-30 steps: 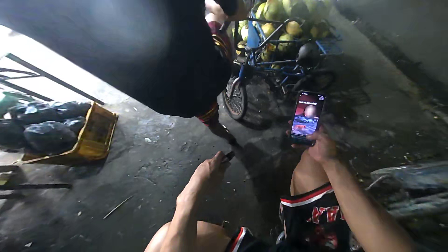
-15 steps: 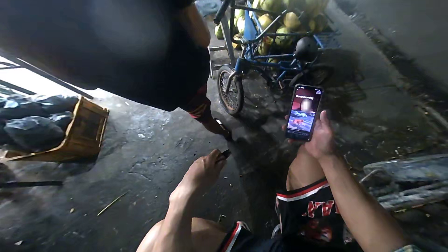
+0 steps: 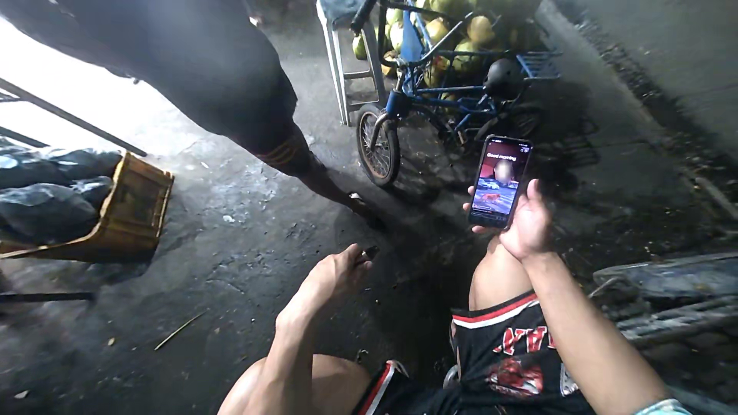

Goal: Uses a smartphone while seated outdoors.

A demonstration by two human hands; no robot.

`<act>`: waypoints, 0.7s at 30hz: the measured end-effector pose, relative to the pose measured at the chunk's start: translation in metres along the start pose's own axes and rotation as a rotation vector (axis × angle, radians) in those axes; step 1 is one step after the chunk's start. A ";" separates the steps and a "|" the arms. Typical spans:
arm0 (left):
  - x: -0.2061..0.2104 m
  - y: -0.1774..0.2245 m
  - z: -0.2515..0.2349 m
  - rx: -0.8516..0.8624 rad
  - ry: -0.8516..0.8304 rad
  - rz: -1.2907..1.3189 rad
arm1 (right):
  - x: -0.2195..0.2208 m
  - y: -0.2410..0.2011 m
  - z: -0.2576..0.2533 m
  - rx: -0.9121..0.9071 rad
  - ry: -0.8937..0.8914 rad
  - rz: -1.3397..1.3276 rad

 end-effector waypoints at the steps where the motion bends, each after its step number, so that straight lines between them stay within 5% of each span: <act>1: 0.001 -0.001 0.000 0.004 0.003 0.001 | 0.000 0.000 0.000 0.000 0.011 0.008; 21: 0.003 -0.002 -0.001 0.003 -0.018 -0.004 | -0.001 0.001 0.001 -0.010 -0.006 -0.029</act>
Point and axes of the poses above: each hand's wrist, its own z-axis away from the middle knuckle, its own x-axis out of the palm, y = z × x, the point moved 3 cm from there along -z, towards the middle knuckle, and after that the axes turned 7 degrees about x, right-handed, at the moved point
